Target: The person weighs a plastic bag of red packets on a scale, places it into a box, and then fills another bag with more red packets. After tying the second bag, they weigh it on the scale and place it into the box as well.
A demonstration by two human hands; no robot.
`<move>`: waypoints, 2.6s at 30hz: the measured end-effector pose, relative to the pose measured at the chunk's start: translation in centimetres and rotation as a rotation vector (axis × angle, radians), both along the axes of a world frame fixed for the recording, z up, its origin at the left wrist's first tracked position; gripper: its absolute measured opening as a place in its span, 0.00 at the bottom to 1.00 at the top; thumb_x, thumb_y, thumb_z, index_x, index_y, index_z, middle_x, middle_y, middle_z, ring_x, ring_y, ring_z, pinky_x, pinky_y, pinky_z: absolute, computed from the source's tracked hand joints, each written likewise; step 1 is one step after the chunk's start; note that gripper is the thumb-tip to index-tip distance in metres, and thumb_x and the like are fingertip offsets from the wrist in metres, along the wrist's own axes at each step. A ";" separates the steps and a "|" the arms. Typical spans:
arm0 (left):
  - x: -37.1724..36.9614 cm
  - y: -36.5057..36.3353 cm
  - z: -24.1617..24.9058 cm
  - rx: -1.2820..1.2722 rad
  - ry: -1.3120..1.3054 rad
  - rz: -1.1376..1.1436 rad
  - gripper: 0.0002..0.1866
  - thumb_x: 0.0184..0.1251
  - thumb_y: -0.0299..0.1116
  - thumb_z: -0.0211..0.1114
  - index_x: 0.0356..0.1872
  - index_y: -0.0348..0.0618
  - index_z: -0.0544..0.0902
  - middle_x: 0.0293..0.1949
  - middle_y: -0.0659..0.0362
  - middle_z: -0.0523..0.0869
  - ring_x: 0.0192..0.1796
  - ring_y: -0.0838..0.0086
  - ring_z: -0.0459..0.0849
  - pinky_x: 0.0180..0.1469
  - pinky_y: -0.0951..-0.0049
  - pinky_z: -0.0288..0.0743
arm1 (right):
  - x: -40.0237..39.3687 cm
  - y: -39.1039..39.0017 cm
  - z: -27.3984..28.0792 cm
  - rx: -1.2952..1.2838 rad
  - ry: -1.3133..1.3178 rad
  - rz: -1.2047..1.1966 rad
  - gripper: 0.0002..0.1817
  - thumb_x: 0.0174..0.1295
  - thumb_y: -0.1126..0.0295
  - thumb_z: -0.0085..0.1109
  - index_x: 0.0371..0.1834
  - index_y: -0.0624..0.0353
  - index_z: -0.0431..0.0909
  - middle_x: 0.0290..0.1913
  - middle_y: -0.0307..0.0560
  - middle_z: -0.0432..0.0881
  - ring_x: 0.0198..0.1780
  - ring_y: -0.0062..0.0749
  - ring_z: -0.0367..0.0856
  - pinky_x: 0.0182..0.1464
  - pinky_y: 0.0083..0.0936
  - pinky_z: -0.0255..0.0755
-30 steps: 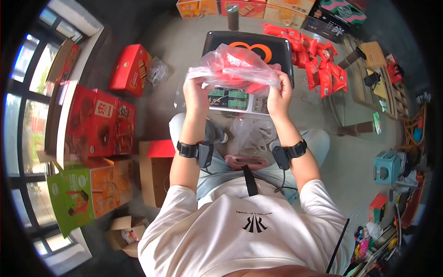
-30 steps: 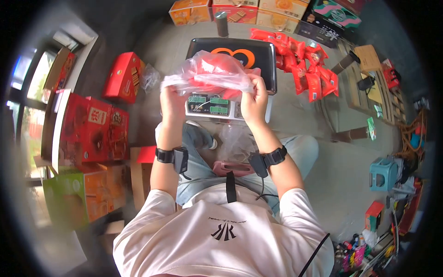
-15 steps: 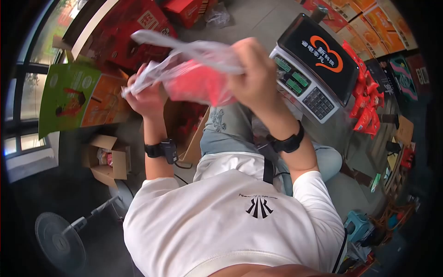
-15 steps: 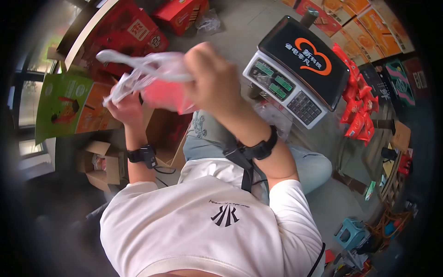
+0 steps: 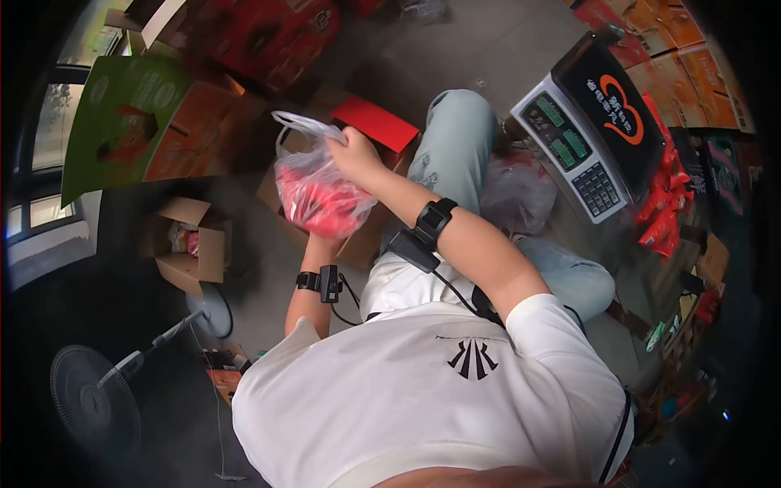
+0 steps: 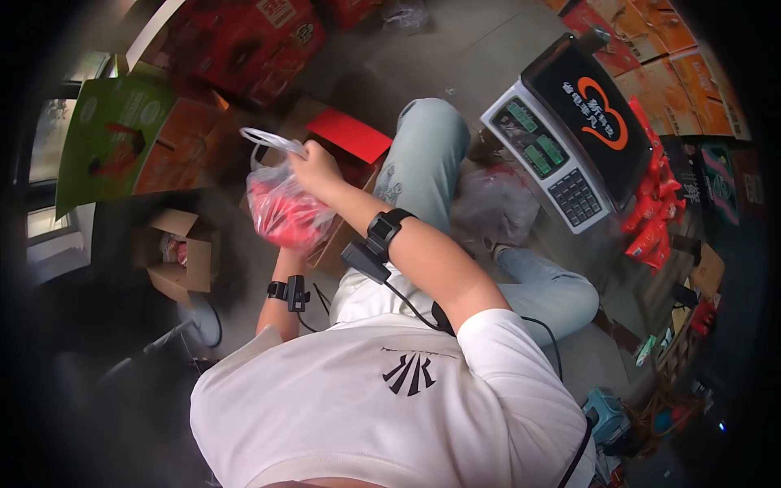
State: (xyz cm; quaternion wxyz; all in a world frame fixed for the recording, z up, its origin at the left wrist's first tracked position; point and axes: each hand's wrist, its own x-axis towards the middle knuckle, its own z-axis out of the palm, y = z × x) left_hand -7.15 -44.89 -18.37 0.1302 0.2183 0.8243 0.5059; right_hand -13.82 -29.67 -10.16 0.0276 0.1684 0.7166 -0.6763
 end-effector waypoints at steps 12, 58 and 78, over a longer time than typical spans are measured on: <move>-1.4 -1.2 -2.5 0.788 -1.301 0.539 0.19 0.74 0.44 0.47 0.55 0.43 0.75 0.52 0.53 0.82 0.52 0.63 0.82 0.57 0.59 0.76 | 3.4 -0.5 -12.5 -0.010 -0.442 -0.044 0.36 0.57 0.44 0.61 0.55 0.66 0.68 0.54 0.59 0.75 0.55 0.43 0.75 0.56 0.34 0.70; -0.4 31.7 15.9 0.115 -0.502 -0.824 0.10 0.72 0.35 0.58 0.39 0.38 0.76 0.30 0.66 0.78 0.32 0.82 0.71 0.36 0.79 0.67 | 31.8 31.9 5.6 -0.720 0.350 -0.259 0.47 0.59 0.36 0.52 0.74 0.55 0.53 0.72 0.49 0.61 0.74 0.38 0.55 0.73 0.45 0.49; 1.2 31.8 22.3 -0.002 0.698 -0.602 0.25 0.48 0.31 0.73 0.48 0.38 0.74 0.41 0.53 0.78 0.44 0.53 0.75 0.52 0.58 0.67 | 28.1 30.8 7.1 -0.189 0.225 -0.423 0.11 0.56 0.79 0.58 0.42 0.60 0.72 0.35 0.33 0.74 0.38 0.14 0.71 0.41 0.16 0.67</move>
